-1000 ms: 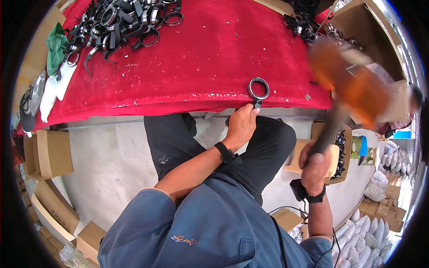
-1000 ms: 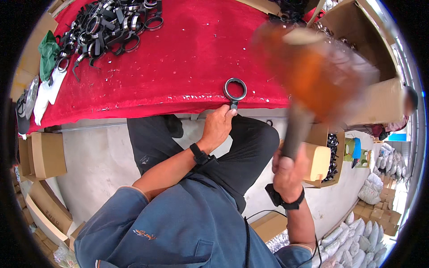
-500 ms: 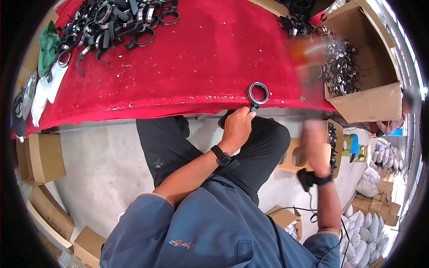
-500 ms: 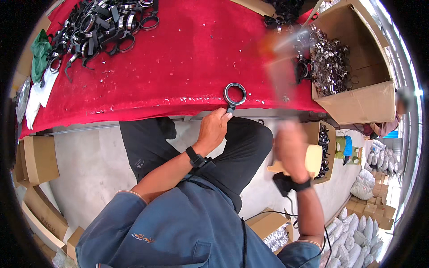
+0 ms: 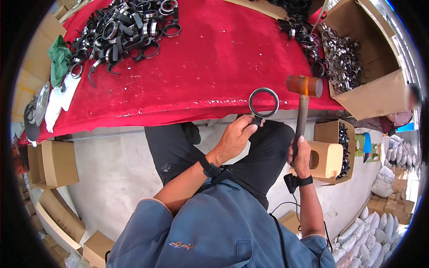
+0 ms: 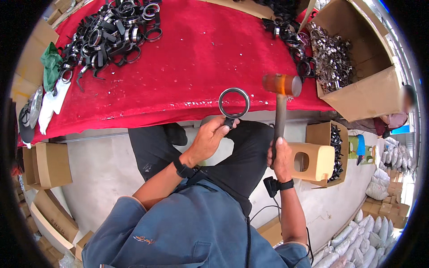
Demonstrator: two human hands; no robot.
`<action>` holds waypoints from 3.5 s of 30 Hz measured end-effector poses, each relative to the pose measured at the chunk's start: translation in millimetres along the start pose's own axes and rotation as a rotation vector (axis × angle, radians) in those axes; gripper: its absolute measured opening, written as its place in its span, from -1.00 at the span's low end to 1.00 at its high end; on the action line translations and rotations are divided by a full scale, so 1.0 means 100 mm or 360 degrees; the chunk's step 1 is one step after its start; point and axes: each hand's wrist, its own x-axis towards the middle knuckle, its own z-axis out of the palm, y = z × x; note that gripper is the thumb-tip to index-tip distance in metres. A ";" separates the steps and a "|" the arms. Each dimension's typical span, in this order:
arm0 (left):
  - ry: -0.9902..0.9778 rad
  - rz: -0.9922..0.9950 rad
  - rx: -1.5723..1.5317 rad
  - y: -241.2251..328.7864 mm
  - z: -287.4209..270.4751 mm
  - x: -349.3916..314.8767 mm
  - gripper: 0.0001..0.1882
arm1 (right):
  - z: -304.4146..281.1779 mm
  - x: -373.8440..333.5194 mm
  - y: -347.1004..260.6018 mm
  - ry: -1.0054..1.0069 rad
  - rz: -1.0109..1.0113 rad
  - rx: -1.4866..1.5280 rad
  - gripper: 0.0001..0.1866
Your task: Manually assembling metal hose clamp components using a rubber mallet.
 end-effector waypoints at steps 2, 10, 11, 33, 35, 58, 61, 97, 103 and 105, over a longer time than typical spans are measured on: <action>-0.0036 0.0062 0.0035 0.16 -0.04 -0.04 -0.70 | 0.01 0.06 0.18 -0.0006 -0.0027 0.0024 -0.40; 0.0180 0.0124 0.0231 0.43 -0.28 -0.09 -0.69 | 0.07 0.29 0.45 -0.0020 0.0145 0.0100 -0.42; 0.0197 0.0137 0.0285 0.48 -0.37 -0.07 -0.69 | 0.04 0.30 0.48 -0.0010 0.0185 0.0115 -0.42; 0.0713 0.0118 0.1647 0.68 -1.94 2.00 -0.53 | 0.03 0.28 0.57 0.0054 0.0035 0.0273 -0.43; 0.0436 0.0226 0.1650 0.42 -1.46 2.28 -0.56 | 0.03 0.26 0.59 0.0078 -0.0028 0.0325 -0.41; 0.0576 0.0189 0.0756 -0.32 0.74 3.98 -0.62 | -0.05 0.39 0.71 0.0237 0.0111 0.0744 -0.40; 0.0576 0.0118 0.0744 -0.20 0.13 3.35 -0.50 | 0.09 0.36 0.64 0.0205 0.0151 0.0732 -0.42; -0.0052 0.0068 0.0568 0.70 -0.85 -1.06 -0.66 | 2.02 0.41 -0.50 -0.0353 -0.0329 0.0193 -0.70; 0.0104 0.0278 0.0822 0.32 -0.85 -0.91 -0.73 | 2.16 0.34 -0.47 -0.0216 -0.0282 0.0313 -0.74; 0.0097 0.0268 0.0705 0.32 -0.79 -0.85 -0.75 | 2.03 0.40 -0.40 -0.0198 -0.0241 0.0328 -0.74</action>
